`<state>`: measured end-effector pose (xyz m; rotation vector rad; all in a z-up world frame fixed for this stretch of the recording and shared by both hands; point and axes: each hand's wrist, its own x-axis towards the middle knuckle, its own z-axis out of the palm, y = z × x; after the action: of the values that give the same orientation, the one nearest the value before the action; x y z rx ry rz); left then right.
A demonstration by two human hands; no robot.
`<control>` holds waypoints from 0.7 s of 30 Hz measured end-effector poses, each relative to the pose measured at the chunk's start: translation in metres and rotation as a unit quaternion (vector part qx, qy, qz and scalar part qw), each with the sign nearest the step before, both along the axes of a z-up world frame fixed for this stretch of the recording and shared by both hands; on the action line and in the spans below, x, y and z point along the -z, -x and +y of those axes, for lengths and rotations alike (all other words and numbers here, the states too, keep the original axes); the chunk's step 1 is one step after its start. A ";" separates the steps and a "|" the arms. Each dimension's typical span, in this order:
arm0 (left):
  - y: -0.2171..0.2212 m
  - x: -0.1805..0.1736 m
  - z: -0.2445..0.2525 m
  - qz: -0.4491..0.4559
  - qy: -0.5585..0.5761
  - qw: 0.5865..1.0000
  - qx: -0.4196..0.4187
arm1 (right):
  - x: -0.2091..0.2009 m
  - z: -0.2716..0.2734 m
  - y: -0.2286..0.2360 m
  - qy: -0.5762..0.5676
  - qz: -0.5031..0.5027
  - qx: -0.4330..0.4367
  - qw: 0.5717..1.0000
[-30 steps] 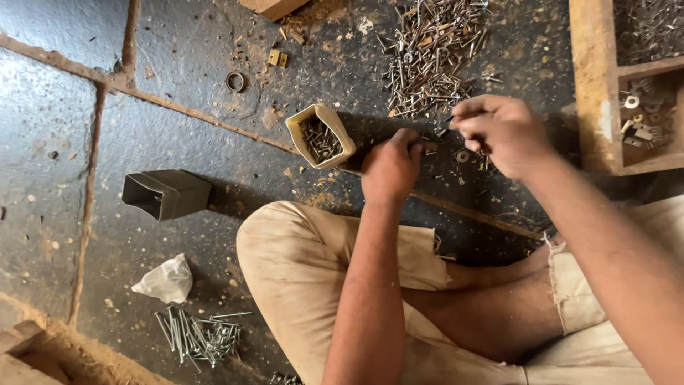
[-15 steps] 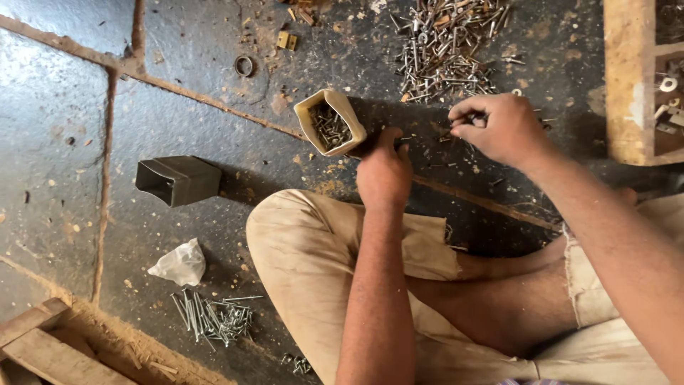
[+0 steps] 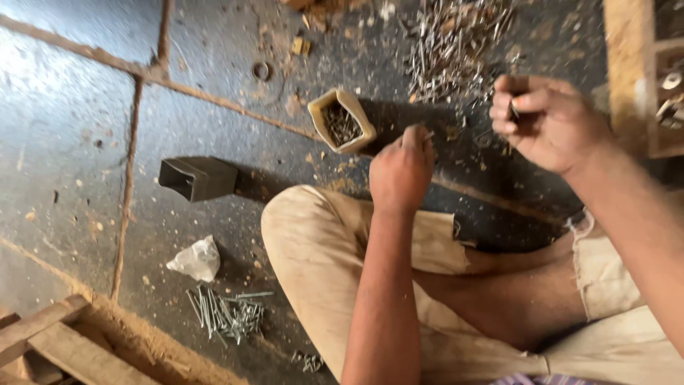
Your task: The person sits on the floor and sorts a mixed pile of metal fasteners by hand. They pick up individual items, separate them into different piles, and place them into a small paper container and a wooden compartmentalized box.
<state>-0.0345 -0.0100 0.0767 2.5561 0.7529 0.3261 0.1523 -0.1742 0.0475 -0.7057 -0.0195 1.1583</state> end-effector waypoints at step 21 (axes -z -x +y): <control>0.044 -0.045 -0.047 -0.386 0.761 0.521 -0.009 | -0.079 -0.136 0.008 -0.068 0.091 0.224 0.968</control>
<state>-0.0786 -0.0573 0.1216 0.5389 0.3141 0.4387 0.1438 -0.3105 0.1265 -0.4477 0.2047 0.7736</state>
